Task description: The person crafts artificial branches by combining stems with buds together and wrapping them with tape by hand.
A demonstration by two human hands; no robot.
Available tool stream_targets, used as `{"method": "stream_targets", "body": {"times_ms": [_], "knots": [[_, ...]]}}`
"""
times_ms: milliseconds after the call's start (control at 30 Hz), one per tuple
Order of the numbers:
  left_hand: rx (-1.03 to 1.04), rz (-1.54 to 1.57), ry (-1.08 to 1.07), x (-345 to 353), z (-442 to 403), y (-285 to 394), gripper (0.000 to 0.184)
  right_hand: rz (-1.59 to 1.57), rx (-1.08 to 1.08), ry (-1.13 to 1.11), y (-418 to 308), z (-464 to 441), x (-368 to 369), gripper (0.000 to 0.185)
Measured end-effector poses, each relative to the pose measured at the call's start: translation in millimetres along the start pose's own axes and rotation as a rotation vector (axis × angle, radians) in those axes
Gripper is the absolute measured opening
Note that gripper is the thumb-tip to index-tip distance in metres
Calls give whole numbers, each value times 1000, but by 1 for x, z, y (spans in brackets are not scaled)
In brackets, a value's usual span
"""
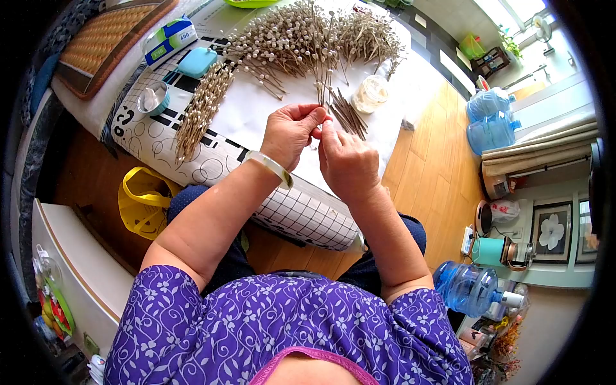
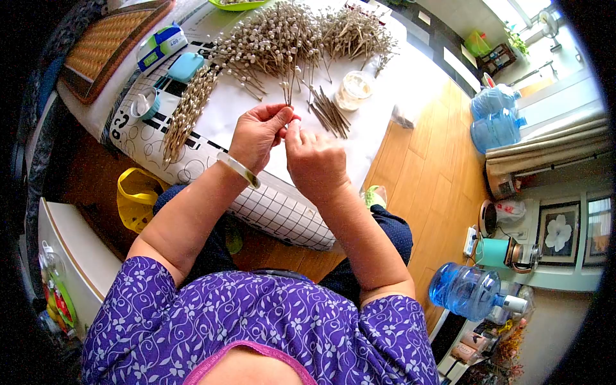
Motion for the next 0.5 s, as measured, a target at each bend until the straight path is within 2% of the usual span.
{"method": "stream_targets", "body": {"times_ms": [167, 233, 267, 300, 367, 433, 500], "knots": [[14, -63, -12, 3, 0, 7, 12, 50, -15, -47, -5, -2, -3, 25], [21, -105, -63, 3, -3, 6, 12, -212, 31, 16, 3, -3, -16, 29], [32, -66, -74, 5, -2, 6, 12, -357, 129, 34, 19, 0, -14, 30], [25, -67, -75, 5, -1, 5, 12, -540, 217, 50, 35, -1, -13, 23], [-12, -156, -180, 16, 2, 2, 13, -986, 545, 143, 82, 19, 21, 17], [-41, -184, -188, 19, 4, 0, 12, -1418, 741, 41, 92, 28, 50, 17], [-71, -177, -251, 25, 7, -4, 12, -1546, 822, 6, 91, 33, 59, 19]]}}
Point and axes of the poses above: each hand's wrist, its own z-axis away from the middle knuckle, its own x-axis out of the palm, y = z × x, the point moved 10 cm from there along -z, towards the middle knuckle, and after that the axes turned 2 degrees about -x, right-handed, at the moved point
